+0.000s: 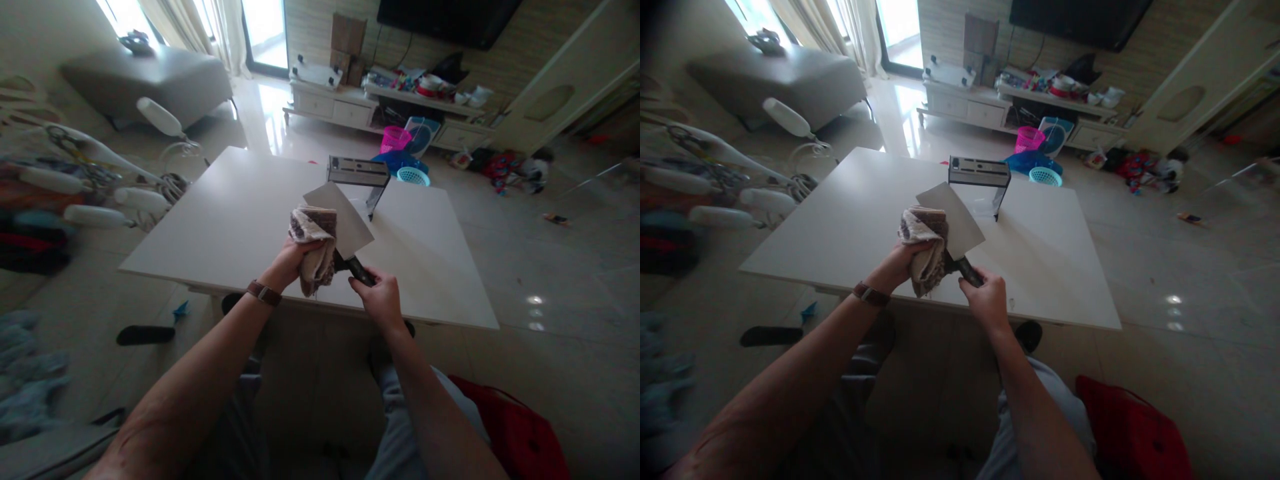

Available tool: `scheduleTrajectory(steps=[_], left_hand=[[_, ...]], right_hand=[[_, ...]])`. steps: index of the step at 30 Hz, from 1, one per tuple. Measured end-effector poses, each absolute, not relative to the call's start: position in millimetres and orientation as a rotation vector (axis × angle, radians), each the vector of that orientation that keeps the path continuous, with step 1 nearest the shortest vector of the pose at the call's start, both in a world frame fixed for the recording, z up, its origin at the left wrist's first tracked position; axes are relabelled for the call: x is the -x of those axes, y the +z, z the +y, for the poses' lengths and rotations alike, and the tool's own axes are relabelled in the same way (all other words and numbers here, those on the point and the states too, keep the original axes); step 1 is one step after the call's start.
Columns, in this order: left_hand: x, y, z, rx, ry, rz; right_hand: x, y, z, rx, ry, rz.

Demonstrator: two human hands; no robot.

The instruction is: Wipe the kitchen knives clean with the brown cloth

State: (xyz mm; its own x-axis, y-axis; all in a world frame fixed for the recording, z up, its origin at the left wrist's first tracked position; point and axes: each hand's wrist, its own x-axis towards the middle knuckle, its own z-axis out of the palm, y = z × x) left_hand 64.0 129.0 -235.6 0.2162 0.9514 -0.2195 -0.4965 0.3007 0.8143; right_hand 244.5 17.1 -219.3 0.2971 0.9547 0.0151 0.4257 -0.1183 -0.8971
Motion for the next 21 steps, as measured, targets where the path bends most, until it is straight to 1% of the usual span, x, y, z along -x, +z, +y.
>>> scheduleTrajectory(steps=[2,6,8,12,17,21], left_hand=[[-60,-235,133,-0.591,1.120,0.798],[-67,-236,128,-0.513,0.972,0.745],[-75,-237,123,-0.499,0.968,0.727],[-82,-238,122,-0.448,1.043,0.720],[-58,-239,145,-0.396,1.202,0.701],[-30,-232,162,-0.400,1.391,0.648]], right_hand=[[-244,-218,15,1.736,0.701,-1.289],[-242,-218,12,1.750,0.576,-1.426],[-239,-218,12,1.750,0.539,-1.528],[-234,-218,11,1.772,0.507,-1.656],[-233,-219,8,1.791,0.506,-1.697],[-235,-220,6,1.704,0.631,-1.656]])
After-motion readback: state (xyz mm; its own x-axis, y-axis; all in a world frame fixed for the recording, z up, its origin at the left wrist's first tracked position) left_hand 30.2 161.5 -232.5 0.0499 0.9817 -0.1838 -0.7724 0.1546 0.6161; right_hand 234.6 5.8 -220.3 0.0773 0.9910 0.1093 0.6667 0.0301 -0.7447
